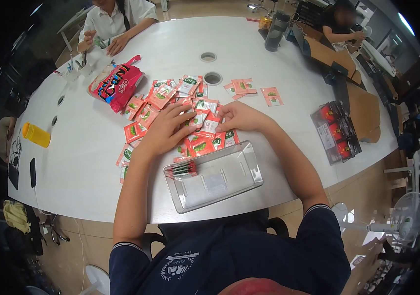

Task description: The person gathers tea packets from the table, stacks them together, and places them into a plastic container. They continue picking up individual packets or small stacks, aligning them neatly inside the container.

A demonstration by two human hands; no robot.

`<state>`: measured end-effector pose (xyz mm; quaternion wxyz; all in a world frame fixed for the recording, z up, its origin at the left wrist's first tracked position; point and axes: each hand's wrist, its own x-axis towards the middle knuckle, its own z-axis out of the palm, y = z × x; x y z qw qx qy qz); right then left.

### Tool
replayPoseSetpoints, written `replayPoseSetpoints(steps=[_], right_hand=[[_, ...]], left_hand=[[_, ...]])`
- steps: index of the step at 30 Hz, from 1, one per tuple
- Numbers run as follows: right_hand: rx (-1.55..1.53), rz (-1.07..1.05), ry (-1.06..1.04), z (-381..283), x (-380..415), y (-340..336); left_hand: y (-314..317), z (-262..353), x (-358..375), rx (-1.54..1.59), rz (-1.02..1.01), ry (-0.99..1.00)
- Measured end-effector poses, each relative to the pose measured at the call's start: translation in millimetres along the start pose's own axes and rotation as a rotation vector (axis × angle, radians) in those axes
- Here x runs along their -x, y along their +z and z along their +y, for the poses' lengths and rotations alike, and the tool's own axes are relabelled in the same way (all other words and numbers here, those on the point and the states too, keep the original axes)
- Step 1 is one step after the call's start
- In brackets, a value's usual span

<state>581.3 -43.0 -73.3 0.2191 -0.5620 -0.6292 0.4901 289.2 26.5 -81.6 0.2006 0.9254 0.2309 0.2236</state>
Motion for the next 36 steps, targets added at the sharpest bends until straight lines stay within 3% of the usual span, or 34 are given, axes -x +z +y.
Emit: replayPoseSetpoints(steps=[4, 10, 16, 23, 26, 31, 36], right_hand=[[-0.219, 0.035, 0.050, -5.8, 7.5, -5.9], [-0.125, 0.168, 0.043, -12.5, 11.5, -6.1], [-0.038, 0.170, -0.080, 0.8, 0.3, 12.8], [-0.238, 0.229, -0.200, 34.7, -14.3, 10.5], [-0.283, 0.280, -0.023, -0.3, 9.3, 0.5], [-0.332, 0.306, -0.012, -8.7, 22.8, -21.6], [-0.390, 0.347, -0.213, -54.0, 40.4, -48.1]], left_hand=[[2.0, -4.1, 0.9, 0.028, 0.008, -0.008], [-0.7, 5.9, -0.3, 0.027, 0.025, 0.000], [3.7, -1.6, 1.0, -0.006, 0.028, 0.054], [1.2, 1.0, 2.5, 0.023, 0.037, 0.052], [-2.5, 7.1, 2.5, 0.026, 0.021, 0.032], [-5.9, 5.3, 2.2, 0.031, 0.021, 0.043], [-38.3, 25.7, -20.0, 0.438, 0.064, -0.042]])
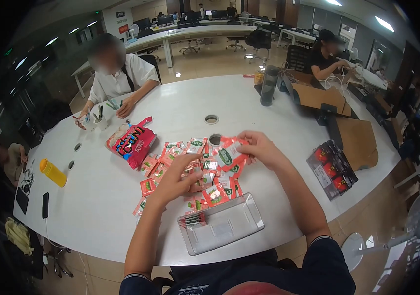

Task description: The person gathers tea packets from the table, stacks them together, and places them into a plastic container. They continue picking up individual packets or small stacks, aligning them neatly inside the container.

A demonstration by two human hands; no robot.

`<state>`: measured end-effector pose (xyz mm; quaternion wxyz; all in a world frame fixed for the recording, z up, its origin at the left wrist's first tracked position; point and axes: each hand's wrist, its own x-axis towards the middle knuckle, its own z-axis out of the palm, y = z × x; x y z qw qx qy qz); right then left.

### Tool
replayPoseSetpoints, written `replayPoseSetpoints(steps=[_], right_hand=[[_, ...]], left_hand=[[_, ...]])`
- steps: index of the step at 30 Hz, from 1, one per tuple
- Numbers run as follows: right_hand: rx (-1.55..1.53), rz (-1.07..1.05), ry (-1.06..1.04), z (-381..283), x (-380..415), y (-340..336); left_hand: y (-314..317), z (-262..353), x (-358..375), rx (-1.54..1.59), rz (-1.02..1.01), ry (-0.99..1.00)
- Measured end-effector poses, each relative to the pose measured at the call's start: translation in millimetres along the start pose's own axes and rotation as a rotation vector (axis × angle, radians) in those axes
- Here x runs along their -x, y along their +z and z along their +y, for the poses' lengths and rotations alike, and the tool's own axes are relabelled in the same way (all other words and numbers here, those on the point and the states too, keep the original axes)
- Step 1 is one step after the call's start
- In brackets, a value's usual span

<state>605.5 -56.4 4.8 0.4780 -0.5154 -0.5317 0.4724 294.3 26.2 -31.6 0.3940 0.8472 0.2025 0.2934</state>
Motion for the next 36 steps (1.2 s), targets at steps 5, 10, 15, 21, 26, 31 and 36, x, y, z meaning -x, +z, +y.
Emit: replayPoseSetpoints(steps=[5, 10, 15, 21, 26, 31, 36], right_hand=[[-0.159, 0.031, -0.240, -68.1, 3.3, 30.6], [-0.158, 0.037, -0.339, -74.3, 2.4, 59.0], [-0.066, 0.071, -0.280, -73.7, 6.8, 55.7], [-0.093, 0.131, -0.329, -71.5, 6.6, 37.5], [-0.079, 0.180, -0.333, -70.4, 7.9, 29.8], [-0.056, 0.175, -0.320, -68.6, 7.2, 29.7], [-0.010, 0.169, -0.300, -61.9, 3.3, 37.5]], left_hand=[[-3.5, 55.2, -37.2, 0.567, 0.070, -0.029], [-7.3, 94.2, -44.7, 0.610, 0.228, -0.082], [-17.7, 84.7, -44.0, 0.626, 0.255, -0.046], [-38.7, 75.2, -42.0, 0.534, 0.309, -0.054], [-46.1, 79.5, -39.0, 0.484, 0.370, -0.036], [-45.3, 63.8, -40.5, 0.552, 0.421, -0.006], [-37.9, 57.9, -43.5, 0.640, 0.471, -0.054]])
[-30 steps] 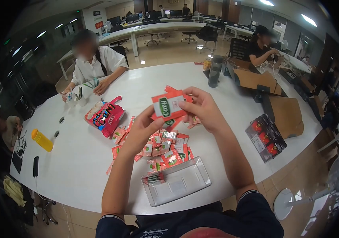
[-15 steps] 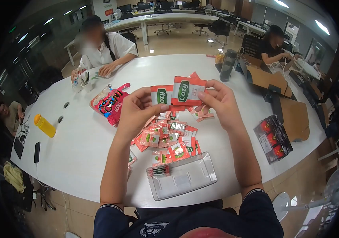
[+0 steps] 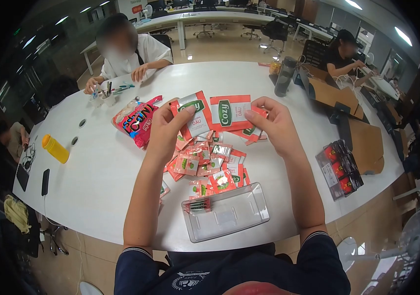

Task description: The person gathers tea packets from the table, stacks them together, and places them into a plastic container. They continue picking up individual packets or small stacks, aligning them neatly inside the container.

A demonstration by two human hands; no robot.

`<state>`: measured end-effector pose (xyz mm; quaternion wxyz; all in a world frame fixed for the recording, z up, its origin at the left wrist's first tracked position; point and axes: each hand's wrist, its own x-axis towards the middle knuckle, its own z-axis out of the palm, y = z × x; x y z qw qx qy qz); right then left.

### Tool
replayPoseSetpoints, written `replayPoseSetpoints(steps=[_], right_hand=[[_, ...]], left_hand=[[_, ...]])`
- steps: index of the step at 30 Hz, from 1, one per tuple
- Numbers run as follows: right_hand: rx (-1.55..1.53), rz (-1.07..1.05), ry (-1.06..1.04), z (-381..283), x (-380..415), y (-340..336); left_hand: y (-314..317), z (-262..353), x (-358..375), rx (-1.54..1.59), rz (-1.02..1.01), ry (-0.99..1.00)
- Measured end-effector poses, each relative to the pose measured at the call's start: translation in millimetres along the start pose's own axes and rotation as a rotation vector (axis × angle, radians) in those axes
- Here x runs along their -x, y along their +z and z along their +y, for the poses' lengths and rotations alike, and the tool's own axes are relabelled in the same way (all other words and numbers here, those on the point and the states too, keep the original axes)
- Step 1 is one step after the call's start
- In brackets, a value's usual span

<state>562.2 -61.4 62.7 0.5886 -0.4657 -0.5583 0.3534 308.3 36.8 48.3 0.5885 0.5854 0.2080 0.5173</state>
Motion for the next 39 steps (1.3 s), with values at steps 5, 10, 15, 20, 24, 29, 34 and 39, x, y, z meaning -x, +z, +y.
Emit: replayPoseSetpoints(steps=[5, 10, 15, 20, 24, 29, 34, 39], right_hand=[[0.050, -0.063, -0.024, 1.8, 1.1, 2.1], [0.185, -0.073, 0.046, -10.1, 6.3, 8.9], [0.299, -0.065, 0.124, -11.5, 7.7, 7.7], [0.271, -0.210, 0.174, -2.2, 7.0, 7.9], [0.301, -0.216, 0.191, 3.9, 8.7, 24.2], [0.236, -0.115, 0.109, 30.6, 6.0, 30.4], [0.211, -0.231, 0.163, 6.2, 10.2, 33.4], [0.368, -0.292, -0.056, 4.8, 17.5, 23.4]], left_hand=[[-1.4, -9.6, -2.1, 0.021, -0.112, -0.011], [9.4, -9.8, 3.0, 0.016, -0.172, -0.127], [30.3, -3.6, 10.3, -0.062, -0.161, -0.071], [28.1, -12.8, 7.3, 0.065, -0.055, 0.004], [36.6, -16.6, 11.8, 0.214, -0.059, -0.127], [36.3, -10.5, 18.3, 0.066, -0.241, -0.023], [32.9, -18.1, 7.9, 0.120, -0.121, 0.027], [32.7, -8.8, 10.2, -0.023, -0.107, 0.007]])
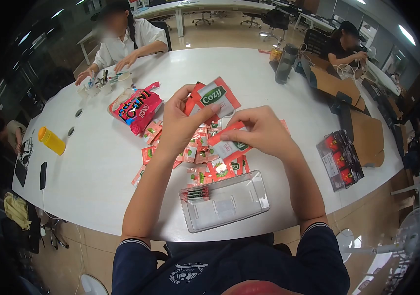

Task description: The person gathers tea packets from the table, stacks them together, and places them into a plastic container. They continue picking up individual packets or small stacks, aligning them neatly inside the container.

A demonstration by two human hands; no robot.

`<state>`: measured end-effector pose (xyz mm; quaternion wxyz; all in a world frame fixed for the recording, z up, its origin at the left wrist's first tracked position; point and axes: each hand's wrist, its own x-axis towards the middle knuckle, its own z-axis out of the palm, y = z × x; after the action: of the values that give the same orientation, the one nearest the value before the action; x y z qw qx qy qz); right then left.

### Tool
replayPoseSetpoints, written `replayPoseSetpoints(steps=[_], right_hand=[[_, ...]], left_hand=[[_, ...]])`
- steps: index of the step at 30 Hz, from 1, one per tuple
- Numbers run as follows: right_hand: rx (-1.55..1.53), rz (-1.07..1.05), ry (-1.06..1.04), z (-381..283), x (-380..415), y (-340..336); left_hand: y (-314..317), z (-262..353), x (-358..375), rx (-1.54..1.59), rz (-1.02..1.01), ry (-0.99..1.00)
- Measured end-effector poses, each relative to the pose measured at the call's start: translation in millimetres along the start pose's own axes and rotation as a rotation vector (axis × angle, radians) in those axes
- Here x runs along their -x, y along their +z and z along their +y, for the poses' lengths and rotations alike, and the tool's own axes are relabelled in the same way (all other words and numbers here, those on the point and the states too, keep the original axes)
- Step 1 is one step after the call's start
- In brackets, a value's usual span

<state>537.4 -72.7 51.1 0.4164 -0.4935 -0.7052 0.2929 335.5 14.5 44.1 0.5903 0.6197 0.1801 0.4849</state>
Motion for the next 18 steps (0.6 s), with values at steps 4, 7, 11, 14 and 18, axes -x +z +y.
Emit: replayPoseSetpoints(steps=[4, 7, 11, 14, 18], right_hand=[[0.514, 0.170, -0.186, -17.9, 5.8, -18.4], [0.662, 0.288, -0.302, -12.6, 6.6, -24.6], [0.683, 0.320, -0.339, -10.3, 6.7, -31.0], [0.603, 0.326, -0.341, -11.6, 5.1, -28.3], [0.450, 0.288, -0.215, -10.8, 3.1, -28.0]], left_hand=[[-2.0, 2.6, 1.5, -0.131, -0.119, -0.110], [-0.7, 1.9, 2.8, -0.141, -0.217, -0.175], [-1.2, 0.4, 2.9, -0.146, -0.258, -0.239], [0.8, 4.5, 5.9, -0.169, -0.252, -0.271], [5.4, 7.6, 6.3, -0.206, -0.223, -0.234]])
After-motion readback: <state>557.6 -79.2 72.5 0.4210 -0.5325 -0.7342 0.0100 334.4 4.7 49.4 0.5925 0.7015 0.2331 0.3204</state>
